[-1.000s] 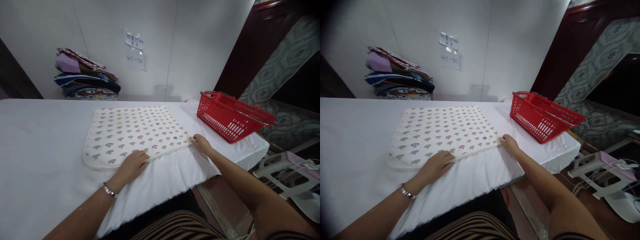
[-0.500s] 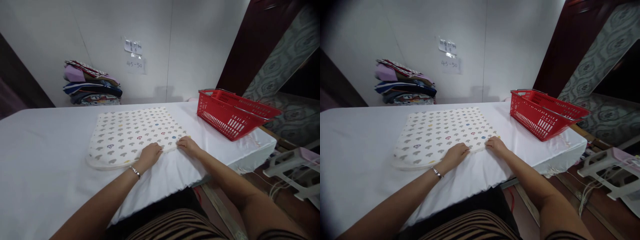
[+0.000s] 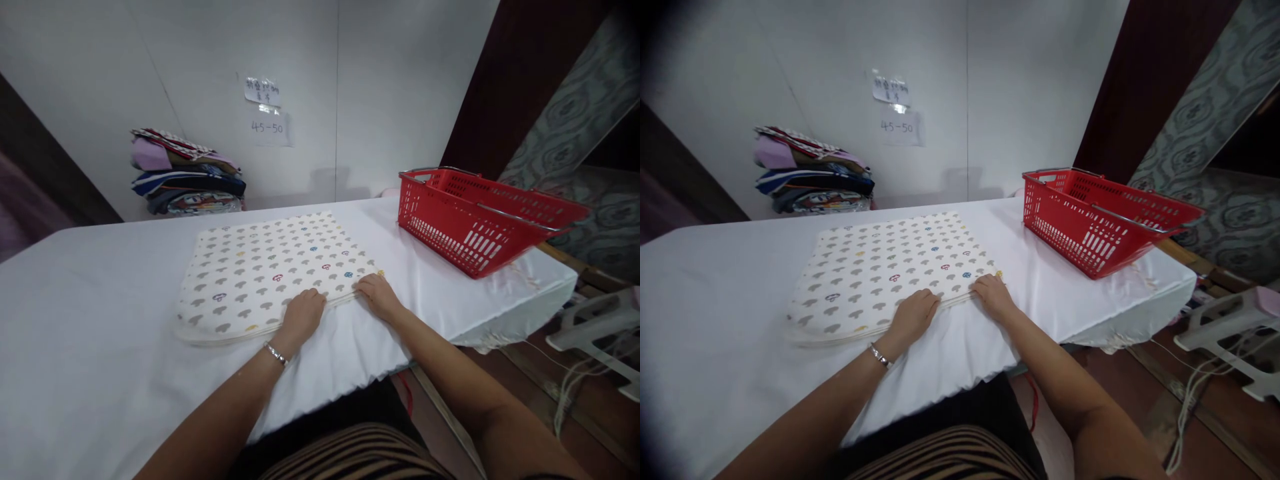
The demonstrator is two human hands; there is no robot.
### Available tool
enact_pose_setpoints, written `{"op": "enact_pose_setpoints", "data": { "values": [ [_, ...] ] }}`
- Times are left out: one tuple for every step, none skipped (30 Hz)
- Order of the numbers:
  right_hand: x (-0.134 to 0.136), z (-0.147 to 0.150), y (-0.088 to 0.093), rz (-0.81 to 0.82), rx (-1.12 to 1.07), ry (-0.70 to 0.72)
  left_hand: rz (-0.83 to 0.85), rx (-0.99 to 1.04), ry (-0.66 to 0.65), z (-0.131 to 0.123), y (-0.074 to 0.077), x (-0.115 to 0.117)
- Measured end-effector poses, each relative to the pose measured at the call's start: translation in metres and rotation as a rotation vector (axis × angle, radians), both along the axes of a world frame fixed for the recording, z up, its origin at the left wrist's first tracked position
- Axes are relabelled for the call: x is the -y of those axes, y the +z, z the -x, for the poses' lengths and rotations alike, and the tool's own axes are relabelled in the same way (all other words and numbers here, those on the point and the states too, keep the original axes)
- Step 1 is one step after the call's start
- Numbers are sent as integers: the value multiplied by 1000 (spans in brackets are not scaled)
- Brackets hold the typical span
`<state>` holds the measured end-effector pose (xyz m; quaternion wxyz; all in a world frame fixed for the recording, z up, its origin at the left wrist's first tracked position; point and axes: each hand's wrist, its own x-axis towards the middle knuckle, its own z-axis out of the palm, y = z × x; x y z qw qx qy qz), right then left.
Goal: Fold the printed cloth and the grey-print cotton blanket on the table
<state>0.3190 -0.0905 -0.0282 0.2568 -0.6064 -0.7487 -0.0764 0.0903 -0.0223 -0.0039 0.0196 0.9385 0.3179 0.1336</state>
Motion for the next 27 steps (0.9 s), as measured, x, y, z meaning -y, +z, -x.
{"op": "enact_pose_setpoints", "data": {
  "values": [
    [1, 0, 1, 7, 11, 6, -14, -8, -7, 0, -1, 0],
    [2, -1, 1, 12, 15, 16, -22, -15, -17, 1, -2, 0],
    [2, -1, 2, 14, 12, 27, -25, -16, -29, 1, -3, 0],
    [3, -1, 3, 15, 6, 38, -23, -9, -42, 2, -3, 0],
    [4, -1, 3, 17, -2, 49, -19, 5, -55, 3, -4, -1],
    [5, -2, 4, 20, -9, 58, -13, 22, -66, 4, -4, -1],
    [6, -2, 5, 21, -16, 64, -7, 36, -76, 5, -5, -1],
    [6, -2, 5, 19, -22, 66, -2, 46, -82, 6, -5, -2],
    [7, -2, 6, 15, -28, 68, 4, 53, -82, 7, -5, -2],
    [7, -2, 6, 10, -33, 70, 12, 58, -79, 7, -6, -3],
    [7, -2, 6, 7, -37, 71, 22, 64, -74, 7, -6, -3],
    [6, -2, 5, 6, -39, 70, 34, 71, -70, 6, -6, -4],
    [6, -2, 4, 7, -39, 67, 47, 80, -65, 5, -6, -4],
    [5, -2, 3, 10, -37, 64, 56, 86, -60, 5, -7, -5],
    [4, -2, 2, 12, -33, 59, 59, 85, -58, 4, -7, -5],
    [4, -2, 1, 10, -29, 53, 53, 77, -59, 3, -7, -5],
    [3, -3, -1, 8, -26, 48, 40, 65, -59, 2, -8, -5],
    [2, -3, -1, 7, -23, 44, 27, 52, -58, 1, -8, -5],
    [2, -3, -2, 8, -22, 42, 16, 39, -54, 0, -8, -5],
    [2, -3, -2, 9, -23, 40, 10, 30, -47, 0, -8, -5],
    [2, -2, -2, 12, -22, 40, 8, 25, -38, -1, -8, -5],
    [3, -2, -1, 16, -20, 43, 8, 23, -29, -1, -7, -4],
    [4, -1, 1, 20, -16, 46, 8, 22, -24, -1, -7, -4],
    [5, 0, 2, 20, -13, 51, 6, 21, -22, -1, -7, -4],
    [6, 0, 3, 20, -11, 56, 2, 19, -21, -2, -6, -3],
    [7, 1, 5, 18, -9, 60, -4, 19, -20, -2, -6, -3],
    [8, 2, 6, 15, -10, 61, -11, 20, -20, -2, -6, -2]
  ]
}}
